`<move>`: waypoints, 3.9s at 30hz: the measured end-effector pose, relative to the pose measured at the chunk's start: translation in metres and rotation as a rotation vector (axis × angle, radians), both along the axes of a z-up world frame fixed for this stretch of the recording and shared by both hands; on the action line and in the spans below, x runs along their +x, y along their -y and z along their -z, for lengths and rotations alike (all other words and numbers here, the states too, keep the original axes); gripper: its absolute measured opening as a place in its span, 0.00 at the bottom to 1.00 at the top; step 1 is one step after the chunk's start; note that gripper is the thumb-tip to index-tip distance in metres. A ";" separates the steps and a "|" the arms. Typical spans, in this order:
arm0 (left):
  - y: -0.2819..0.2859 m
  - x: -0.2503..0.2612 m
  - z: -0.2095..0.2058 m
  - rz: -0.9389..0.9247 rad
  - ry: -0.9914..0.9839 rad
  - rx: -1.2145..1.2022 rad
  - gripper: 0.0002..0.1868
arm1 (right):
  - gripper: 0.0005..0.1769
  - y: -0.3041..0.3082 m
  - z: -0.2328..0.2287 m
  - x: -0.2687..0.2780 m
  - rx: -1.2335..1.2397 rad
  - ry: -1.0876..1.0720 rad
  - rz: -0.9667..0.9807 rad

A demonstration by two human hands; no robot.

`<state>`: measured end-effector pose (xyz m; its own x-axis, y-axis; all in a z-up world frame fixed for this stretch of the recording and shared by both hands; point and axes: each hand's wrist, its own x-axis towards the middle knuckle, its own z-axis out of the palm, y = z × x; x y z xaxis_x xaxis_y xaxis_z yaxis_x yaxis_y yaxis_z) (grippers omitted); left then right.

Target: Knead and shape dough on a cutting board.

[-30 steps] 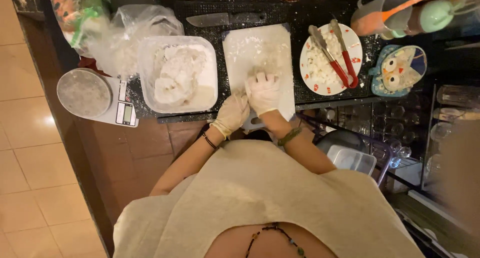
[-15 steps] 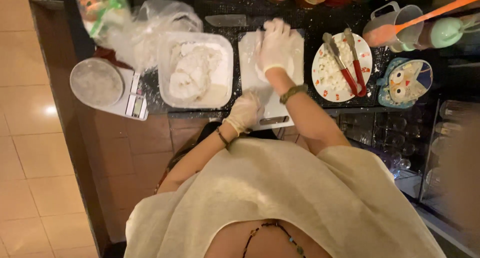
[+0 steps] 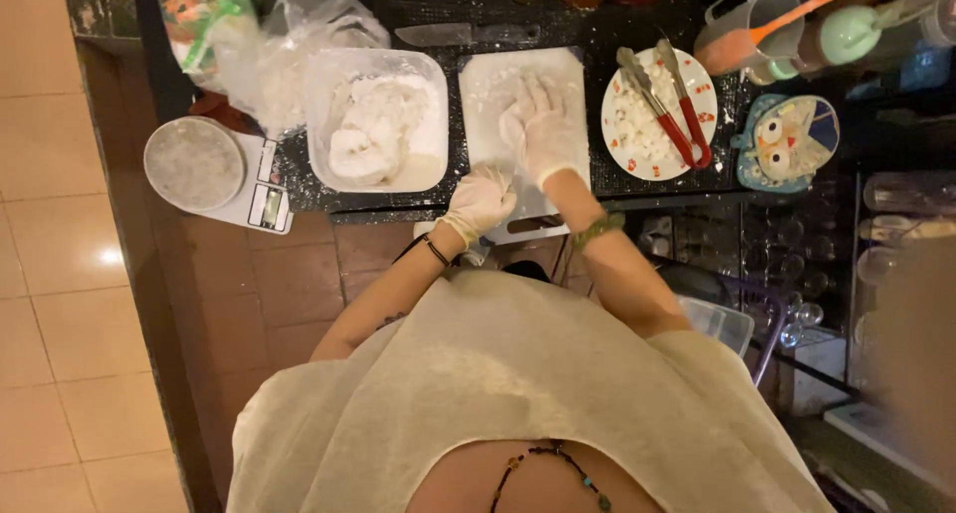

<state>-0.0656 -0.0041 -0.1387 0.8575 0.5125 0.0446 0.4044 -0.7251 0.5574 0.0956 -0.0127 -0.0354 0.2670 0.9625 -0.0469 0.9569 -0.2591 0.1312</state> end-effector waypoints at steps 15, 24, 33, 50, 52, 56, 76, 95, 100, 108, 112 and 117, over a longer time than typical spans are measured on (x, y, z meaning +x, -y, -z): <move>-0.011 0.020 -0.011 0.068 -0.020 -0.005 0.16 | 0.41 -0.034 0.026 0.012 -0.027 -0.112 0.204; -0.012 0.018 -0.006 0.072 -0.064 0.028 0.18 | 0.46 -0.101 -0.033 0.026 -0.062 -0.158 0.353; -0.002 0.016 -0.002 0.023 -0.024 0.163 0.18 | 0.48 -0.077 0.019 0.029 0.462 -0.156 0.335; 0.004 0.013 -0.015 -0.012 -0.007 0.235 0.18 | 0.45 0.027 -0.027 -0.007 -0.108 -0.293 0.236; -0.001 0.018 -0.018 0.000 0.001 0.212 0.17 | 0.42 0.026 -0.054 -0.004 -0.033 -0.258 0.224; 0.004 0.015 -0.022 -0.018 0.010 0.212 0.17 | 0.44 0.032 -0.034 0.012 -0.118 -0.631 0.477; 0.001 0.019 0.000 -0.056 -0.048 0.195 0.17 | 0.30 0.042 0.002 -0.034 0.183 -0.115 0.287; -0.018 0.029 -0.027 -0.001 -0.050 -0.006 0.15 | 0.46 -0.098 -0.027 0.052 -0.056 -0.134 0.311; -0.012 0.023 -0.038 -0.056 0.021 -0.022 0.15 | 0.45 -0.097 0.025 0.071 0.187 -0.077 0.287; -0.001 0.018 -0.025 -0.072 0.059 0.147 0.18 | 0.10 -0.099 0.122 0.124 0.658 -0.401 0.224; 0.003 0.014 -0.025 -0.079 -0.005 0.136 0.21 | 0.17 -0.070 0.091 0.116 0.890 -1.063 0.391; 0.004 0.017 -0.016 -0.073 -0.061 0.127 0.21 | 0.16 -0.033 0.030 0.113 0.745 -1.108 0.258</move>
<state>-0.0484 -0.0085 -0.1226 0.8215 0.5669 0.0617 0.4889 -0.7558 0.4356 0.2089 0.0202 -0.0656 0.6039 0.7823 0.1523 0.3815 -0.1159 -0.9171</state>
